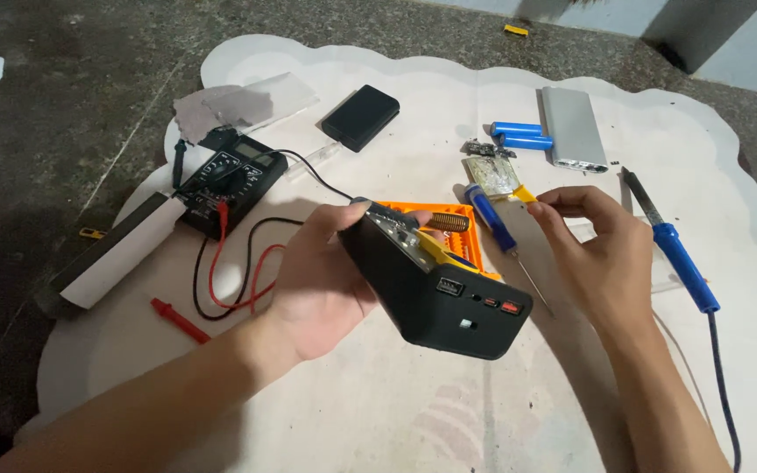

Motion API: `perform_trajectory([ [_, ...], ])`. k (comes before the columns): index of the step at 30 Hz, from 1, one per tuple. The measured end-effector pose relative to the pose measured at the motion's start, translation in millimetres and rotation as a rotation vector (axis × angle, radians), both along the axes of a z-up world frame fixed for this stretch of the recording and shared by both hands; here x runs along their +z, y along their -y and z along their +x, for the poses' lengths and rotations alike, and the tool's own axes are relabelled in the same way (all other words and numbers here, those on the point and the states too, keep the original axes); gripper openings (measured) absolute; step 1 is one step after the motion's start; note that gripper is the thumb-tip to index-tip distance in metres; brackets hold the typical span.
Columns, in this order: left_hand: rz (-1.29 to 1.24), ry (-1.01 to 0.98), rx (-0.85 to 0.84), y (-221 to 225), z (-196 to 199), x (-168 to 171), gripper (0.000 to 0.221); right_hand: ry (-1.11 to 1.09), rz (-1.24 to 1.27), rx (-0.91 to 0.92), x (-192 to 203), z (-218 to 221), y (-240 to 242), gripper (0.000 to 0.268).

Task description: Repairing an electronic device by disassembling the casing and inspecting internal components.

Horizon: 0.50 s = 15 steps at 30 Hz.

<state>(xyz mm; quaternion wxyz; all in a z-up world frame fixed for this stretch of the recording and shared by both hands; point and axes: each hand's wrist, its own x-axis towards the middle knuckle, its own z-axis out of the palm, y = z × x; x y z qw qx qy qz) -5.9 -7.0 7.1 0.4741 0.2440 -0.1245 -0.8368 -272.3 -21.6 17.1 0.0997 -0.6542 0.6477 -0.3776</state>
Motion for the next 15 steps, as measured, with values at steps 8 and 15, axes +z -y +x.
perform_trajectory([
  [8, -0.107, 0.138, 0.059, -2.6, 0.4, 7.1, 0.067, 0.084, -0.017, 0.079, 0.7, 0.4, -0.2, 0.018],
  [15, -0.977, 0.517, 0.047, -19.6, 6.0, 16.5, 0.071, 0.554, 0.154, 0.160, 7.7, 7.6, -2.9, 0.026],
])
